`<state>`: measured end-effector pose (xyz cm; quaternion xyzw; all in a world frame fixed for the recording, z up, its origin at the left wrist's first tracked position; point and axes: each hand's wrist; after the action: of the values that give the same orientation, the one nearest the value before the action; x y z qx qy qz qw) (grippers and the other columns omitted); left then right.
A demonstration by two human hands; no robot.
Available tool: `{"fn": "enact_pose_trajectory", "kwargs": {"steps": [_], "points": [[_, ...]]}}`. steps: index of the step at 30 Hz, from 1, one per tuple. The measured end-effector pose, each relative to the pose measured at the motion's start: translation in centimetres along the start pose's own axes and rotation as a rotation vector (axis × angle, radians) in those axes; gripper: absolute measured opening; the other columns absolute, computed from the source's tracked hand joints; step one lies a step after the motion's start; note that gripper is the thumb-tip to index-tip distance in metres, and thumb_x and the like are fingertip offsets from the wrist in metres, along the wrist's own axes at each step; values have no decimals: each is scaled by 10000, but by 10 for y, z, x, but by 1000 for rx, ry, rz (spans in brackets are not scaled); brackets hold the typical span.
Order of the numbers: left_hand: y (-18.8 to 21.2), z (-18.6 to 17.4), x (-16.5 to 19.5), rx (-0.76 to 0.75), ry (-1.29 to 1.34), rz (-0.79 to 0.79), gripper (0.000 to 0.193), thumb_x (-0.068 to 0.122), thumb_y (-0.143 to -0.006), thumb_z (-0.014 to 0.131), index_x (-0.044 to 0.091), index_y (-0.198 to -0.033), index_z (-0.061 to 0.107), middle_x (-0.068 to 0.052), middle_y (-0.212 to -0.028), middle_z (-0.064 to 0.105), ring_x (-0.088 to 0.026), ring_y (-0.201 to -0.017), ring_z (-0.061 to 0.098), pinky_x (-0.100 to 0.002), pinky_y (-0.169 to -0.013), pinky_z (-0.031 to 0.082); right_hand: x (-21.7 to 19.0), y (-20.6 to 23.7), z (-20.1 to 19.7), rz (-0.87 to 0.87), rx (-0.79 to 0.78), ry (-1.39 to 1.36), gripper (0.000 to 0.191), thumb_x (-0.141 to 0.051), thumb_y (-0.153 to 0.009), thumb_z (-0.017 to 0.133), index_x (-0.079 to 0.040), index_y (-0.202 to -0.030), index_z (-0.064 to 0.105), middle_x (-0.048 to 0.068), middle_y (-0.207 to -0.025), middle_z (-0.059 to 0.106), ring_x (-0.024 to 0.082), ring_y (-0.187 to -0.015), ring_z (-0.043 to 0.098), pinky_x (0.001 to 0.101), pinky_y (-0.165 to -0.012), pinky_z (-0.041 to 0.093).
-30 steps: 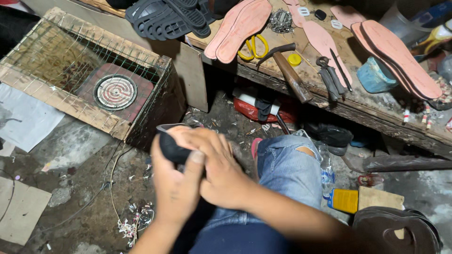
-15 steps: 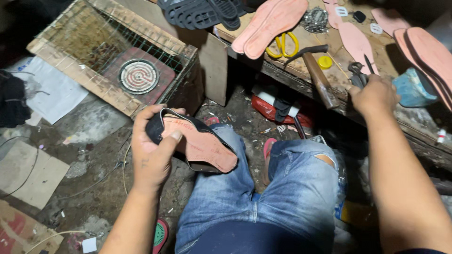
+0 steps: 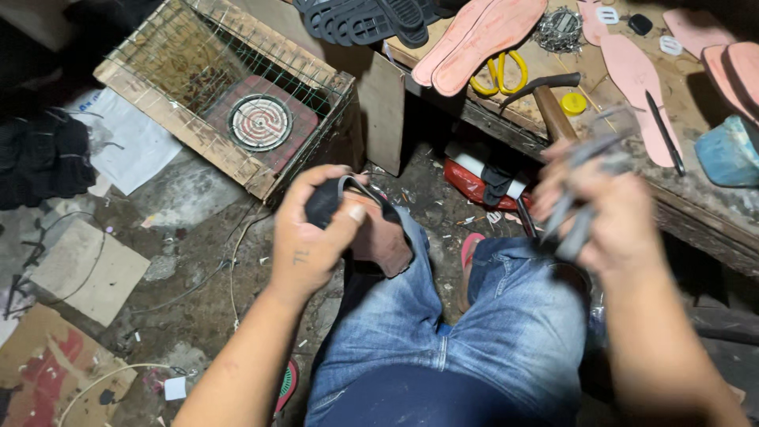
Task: The person sits on the floor and lasts a shoe: they pull the black upper tight over the insole on a wooden last, use pincers to grip and tuck the upper edges, and hammer the sole edge to set it. They turn the shoe repeatedly to work around the toe and sides, then set it on the bench and pick up another shoe to continue.
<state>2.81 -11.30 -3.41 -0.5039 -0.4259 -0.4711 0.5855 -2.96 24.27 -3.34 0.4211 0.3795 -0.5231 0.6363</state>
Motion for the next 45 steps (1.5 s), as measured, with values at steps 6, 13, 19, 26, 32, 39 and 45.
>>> {"fn": "enact_pose_trajectory", "kwargs": {"steps": [6, 13, 19, 26, 32, 39, 45], "points": [[19, 16, 13, -204, -38, -49, 441, 132, -910, 767, 28, -1297, 581, -100, -1314, 683, -154, -1174, 664, -341, -1054, 533, 22, 73, 89, 505, -561, 220, 549, -146, -882, 624, -2, -1402, 526, 154, -1248, 717, 253, -1129, 712, 411, -969, 568], [38, 21, 24, -282, -217, 151, 432, 175, -932, 781, 28, -1298, 605, -128, -1324, 691, -237, -1266, 666, -370, -1131, 509, 4, 91, 99, 667, -639, 138, 526, -188, -915, 611, -39, -1414, 540, 163, -1335, 691, 249, -1203, 669, 402, -1025, 531], [43, 22, 23, -382, -208, 227, 387, 145, -954, 782, 33, -1279, 604, -136, -1315, 701, -268, -1256, 692, -414, -1193, 471, -7, 95, 102, 820, -616, 143, 522, -237, -896, 603, -28, -1371, 553, 175, -1288, 721, 276, -1140, 726, 400, -952, 562], [40, 9, 32, -574, -153, 143, 357, 183, -931, 768, 52, -1241, 650, -121, -1284, 717, -273, -1248, 694, -404, -1123, 526, -17, 101, 99, 990, -584, 109, 548, -236, -842, 585, -60, -1361, 580, 219, -1243, 740, 341, -1020, 761, 425, -896, 591], [43, 11, 34, -690, -273, 235, 356, 228, -932, 766, 75, -1236, 664, -84, -1291, 731, -289, -1297, 698, -449, -1196, 466, -26, 111, 91, 982, -696, 220, 419, -223, -901, 597, 29, -1236, 589, 188, -1135, 760, 236, -937, 765, 382, -835, 583], [45, 14, 31, -640, -303, 283, 393, 210, -911, 782, 58, -1251, 657, -111, -1310, 726, -301, -1285, 701, -457, -1194, 476, -1, 132, 88, 808, -540, 239, 335, -182, -947, 591, -24, -1243, 573, 63, -691, 618, 153, -512, 603, 311, -457, 503], [57, 55, 17, -22, -292, 166, 370, 94, -944, 768, -19, -1259, 608, -179, -1271, 740, -255, -1160, 748, -355, -1039, 579, 86, 108, 111, -65, -182, 675, 243, -169, -952, 633, -35, -1096, 492, 80, -700, 674, 171, -554, 662, 335, -507, 540]]}}
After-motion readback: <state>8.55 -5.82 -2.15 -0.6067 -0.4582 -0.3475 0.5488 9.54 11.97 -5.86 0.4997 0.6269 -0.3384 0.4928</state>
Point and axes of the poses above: each hand's wrist, its own y-axis away from the middle knuckle, its own z-axis out of the palm, x = y × z
